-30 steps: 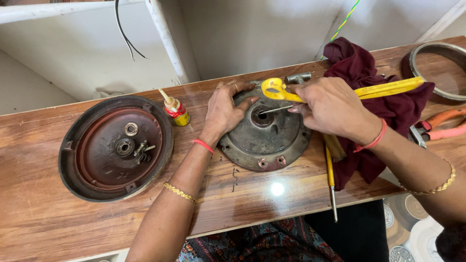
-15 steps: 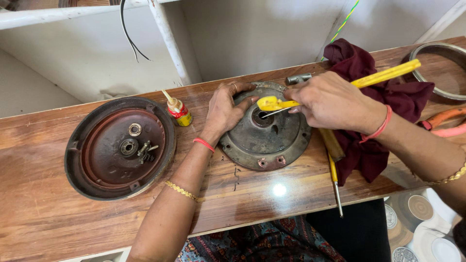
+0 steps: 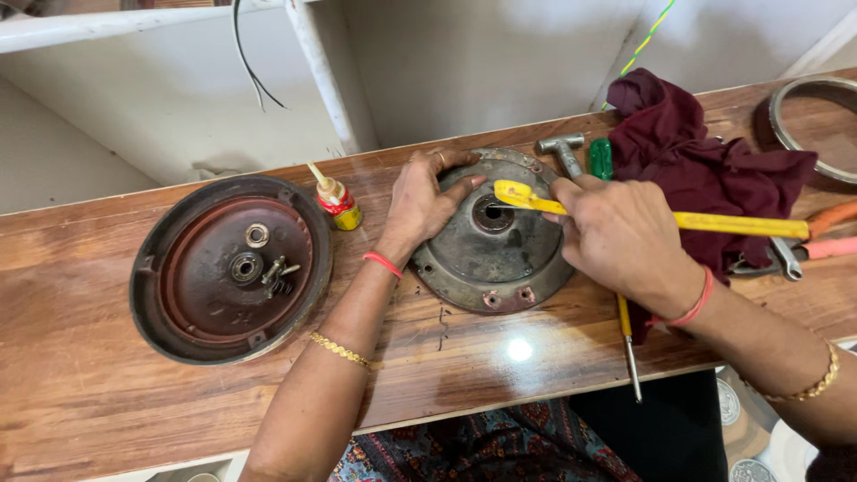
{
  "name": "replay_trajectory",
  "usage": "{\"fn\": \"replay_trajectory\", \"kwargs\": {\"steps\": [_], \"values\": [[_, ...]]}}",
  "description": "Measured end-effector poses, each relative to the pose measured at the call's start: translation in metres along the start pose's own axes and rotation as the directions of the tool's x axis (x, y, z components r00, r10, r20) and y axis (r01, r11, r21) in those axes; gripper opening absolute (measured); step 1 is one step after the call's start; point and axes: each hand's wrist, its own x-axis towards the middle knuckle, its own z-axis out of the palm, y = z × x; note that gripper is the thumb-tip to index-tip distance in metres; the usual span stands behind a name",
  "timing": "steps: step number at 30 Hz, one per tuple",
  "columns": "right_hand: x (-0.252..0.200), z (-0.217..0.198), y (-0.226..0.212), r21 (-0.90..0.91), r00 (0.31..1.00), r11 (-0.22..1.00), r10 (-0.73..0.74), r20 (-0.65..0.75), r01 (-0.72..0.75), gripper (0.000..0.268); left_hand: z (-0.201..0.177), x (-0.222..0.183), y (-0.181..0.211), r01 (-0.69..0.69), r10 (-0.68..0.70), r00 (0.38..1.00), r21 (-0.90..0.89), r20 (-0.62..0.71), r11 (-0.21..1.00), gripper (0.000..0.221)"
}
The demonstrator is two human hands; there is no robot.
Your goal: The person uses a pair of scissors to scrape and clean the central bearing area of a circular motor housing. They then flip the housing over and use a hammer to tap the central shaft, followed by applying a small amount of lubricant from a tube.
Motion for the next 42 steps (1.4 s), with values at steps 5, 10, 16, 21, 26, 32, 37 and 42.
{"fn": "replay_trajectory", "kwargs": {"steps": [5,10,16,21,26,32,37,42], "values": [[-0.011,0.003,-0.013,0.003,0.996,1.0,0.028,-0.082,-0.028,0.023,0.001,-0.001,0.004,0.043,-0.043,0.999,-0.015,-0.001,0.999,0.041],[0.004,0.009,0.005,-0.003,0.999,1.0,0.024,0.028,-0.024,0.021,0.003,0.0,0.005,-0.007,0.008,1.0,0.025,-0.025,1.0,0.038],[0.034,0.009,0.029,0.032,0.985,0.999,-0.045,0.169,0.04,0.025,0.005,0.001,0.007,-0.025,0.026,0.999,0.048,-0.026,0.999,0.036],[0.053,0.006,0.038,0.078,0.955,0.989,-0.144,0.26,0.128,0.027,0.008,0.001,0.004,-0.03,0.032,0.999,0.062,-0.039,0.998,0.036],[0.065,-0.001,0.045,0.168,0.907,0.933,-0.352,0.231,0.319,0.027,0.004,0.002,0.003,-0.072,0.074,0.996,0.046,-0.058,0.996,0.035],[0.046,-0.014,0.033,-0.076,0.899,0.911,-0.381,0.218,0.405,0.025,0.002,0.002,0.007,0.052,-0.052,0.999,-0.025,0.0,0.998,0.038],[0.024,-0.024,0.018,-0.146,0.962,0.953,-0.255,0.094,0.267,0.018,0.002,0.002,0.006,0.04,-0.04,0.999,-0.052,0.002,0.998,0.037],[0.017,-0.025,-0.005,-0.211,0.982,0.966,-0.119,0.148,0.149,0.019,0.002,0.002,0.008,0.016,-0.017,0.999,-0.009,-0.036,1.0,0.036]]}}
